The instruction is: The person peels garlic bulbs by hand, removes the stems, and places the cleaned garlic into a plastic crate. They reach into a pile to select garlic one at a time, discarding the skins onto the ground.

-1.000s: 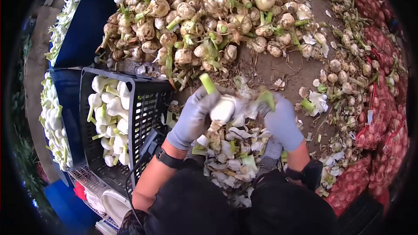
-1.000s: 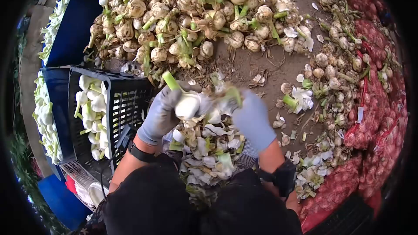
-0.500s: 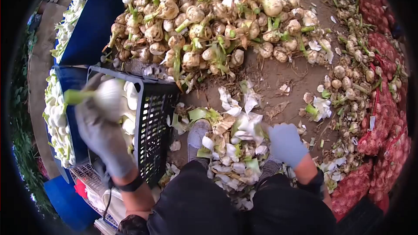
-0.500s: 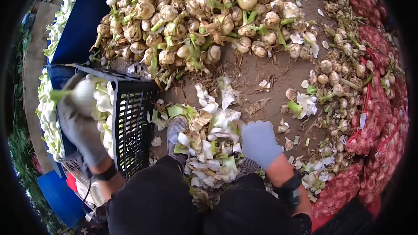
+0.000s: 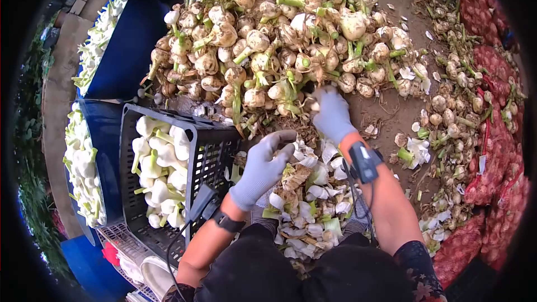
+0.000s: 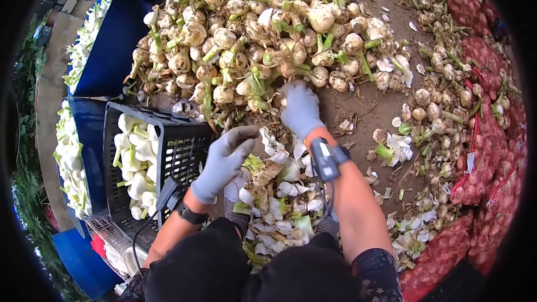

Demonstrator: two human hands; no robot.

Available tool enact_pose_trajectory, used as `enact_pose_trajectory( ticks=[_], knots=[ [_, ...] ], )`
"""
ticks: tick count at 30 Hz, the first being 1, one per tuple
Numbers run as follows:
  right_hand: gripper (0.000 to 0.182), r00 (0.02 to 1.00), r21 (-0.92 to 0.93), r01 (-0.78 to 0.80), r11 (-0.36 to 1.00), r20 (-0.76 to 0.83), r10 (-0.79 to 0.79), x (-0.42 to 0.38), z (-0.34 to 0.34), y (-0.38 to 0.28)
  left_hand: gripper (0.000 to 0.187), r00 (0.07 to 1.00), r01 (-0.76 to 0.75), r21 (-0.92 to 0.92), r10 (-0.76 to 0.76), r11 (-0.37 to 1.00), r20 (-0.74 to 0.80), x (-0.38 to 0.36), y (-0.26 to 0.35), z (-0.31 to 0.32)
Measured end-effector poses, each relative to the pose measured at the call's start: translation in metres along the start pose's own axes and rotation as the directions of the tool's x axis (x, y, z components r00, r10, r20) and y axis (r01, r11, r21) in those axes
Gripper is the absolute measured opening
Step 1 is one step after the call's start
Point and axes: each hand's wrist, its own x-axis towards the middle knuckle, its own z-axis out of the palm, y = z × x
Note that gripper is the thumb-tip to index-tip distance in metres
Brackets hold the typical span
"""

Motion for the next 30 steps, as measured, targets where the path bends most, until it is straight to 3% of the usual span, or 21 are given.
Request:
enact_pose_trajectory(
  ticks=[2,3,4,5,7,8,9,11,12,13,15,16,21,22,23,25,26,27,28,29,30],
  knots=[
    [0.048,0.969,0.305,-0.163,0.938,-0.128,0.21,-0.04,-0.006,0.002,0.037,0.999,0.025,0.027,-0.026,0.999,0.042,0.009,-0.031,0.012],
    [0.048,0.973,0.292,-0.16,0.943,-0.117,0.201,-0.055,-0.012,-0.002,0.041,0.999,-0.008,0.059,0.005,0.998,0.041,0.01,-0.04,0.019],
    [0.046,0.963,0.637,-0.173,0.751,-0.052,0.266,-0.073,-0.02,-0.008,0.057,0.993,-0.077,0.195,0.059,0.978,0.098,0.008,-0.035,0.023],
    [0.044,0.949,0.882,-0.174,0.437,0.031,0.315,-0.091,-0.022,-0.01,0.071,0.957,-0.29,0.338,0.262,0.895,0.126,0.01,-0.045,0.032],
    [0.04,0.973,0.965,-0.171,0.201,0.134,0.187,-0.12,-0.012,-0.016,0.078,0.925,-0.377,0.353,0.369,0.856,0.091,0.016,-0.058,0.053],
    [0.043,0.988,0.909,-0.137,0.395,0.097,0.119,-0.125,-0.009,-0.01,0.075,0.984,-0.179,0.159,0.18,0.971,0.014,0.014,-0.044,0.053],
    [0.043,0.986,0.909,-0.15,0.388,0.106,0.132,-0.129,-0.02,-0.01,0.066,0.998,-0.054,-0.029,0.055,0.998,0.015,0.022,-0.042,0.046],
    [0.042,0.911,0.911,-0.41,-0.05,0.411,0.017,-0.124,-0.051,-0.01,0.059,0.996,0.04,-0.24,-0.021,0.97,0.081,0.018,-0.028,0.031],
    [0.033,0.951,0.951,-0.309,-0.007,0.309,0.001,-0.122,-0.047,-0.005,0.061,0.963,-0.238,-0.021,0.239,0.971,0.128,0.021,-0.031,0.023],
    [0.033,0.951,0.951,-0.309,-0.01,0.309,0.002,-0.121,-0.053,-0.006,0.061,0.963,-0.237,-0.019,0.238,0.971,0.13,0.019,-0.029,0.022],
    [0.031,0.824,0.765,-0.532,0.362,0.566,0.013,-0.117,-0.074,-0.019,0.058,0.929,-0.246,-0.078,0.258,0.966,0.264,0.009,-0.021,0.024],
    [0.035,0.851,0.819,-0.513,0.256,0.525,0.024,-0.12,-0.067,-0.021,0.06,0.927,-0.319,0.092,0.29,0.943,0.24,0.005,-0.013,0.023],
    [0.033,0.891,0.875,-0.448,0.185,0.453,0.014,-0.133,-0.06,-0.024,0.063,0.912,-0.375,0.158,0.333,0.913,0.238,0.0,-0.02,0.02],
    [0.033,0.89,0.872,-0.447,0.2,0.455,0.005,-0.135,-0.061,-0.023,0.06,0.962,-0.158,-0.156,0.187,0.975,0.197,-0.004,-0.021,0.024],
    [0.032,0.89,0.869,-0.445,0.217,0.456,-0.005,-0.137,-0.061,-0.023,0.057,0.978,0.07,-0.454,0.028,0.888,0.205,-0.006,-0.021,0.027],
    [0.029,0.888,0.853,-0.442,0.275,0.459,0.005,-0.14,-0.059,-0.023,0.056,0.974,0.086,-0.496,0.031,0.864,0.223,-0.007,-0.017,0.028],
    [0.027,0.977,0.76,-0.194,0.62,0.208,0.05,-0.142,-0.055,-0.025,0.058,0.973,0.133,-0.631,0.022,0.764,0.232,-0.007,-0.013,0.029],
    [0.026,0.999,0.488,0.035,0.872,-0.052,-0.011,-0.144,-0.051,-0.027,0.06,0.971,0.175,-0.749,0.015,0.639,0.239,-0.008,-0.012,0.03],
    [0.026,0.995,0.361,0.031,0.932,-0.1,0.006,-0.145,-0.044,-0.027,0.065,0.96,0.229,-0.773,-0.005,0.592,0.28,-0.008,-0.017,0.03],
    [0.026,0.995,0.361,0.034,0.932,-0.1,0.002,-0.145,-0.04,-0.029,0.065,0.961,0.226,-0.773,-0.004,0.592,0.277,-0.01,-0.016,0.031],
    [0.024,0.986,0.543,0.066,0.837,-0.164,0.028,-0.144,-0.036,-0.031,0.066,0.966,0.2,-0.789,0.02,0.581,0.259,-0.012,-0.016,0.032]
  ],
)
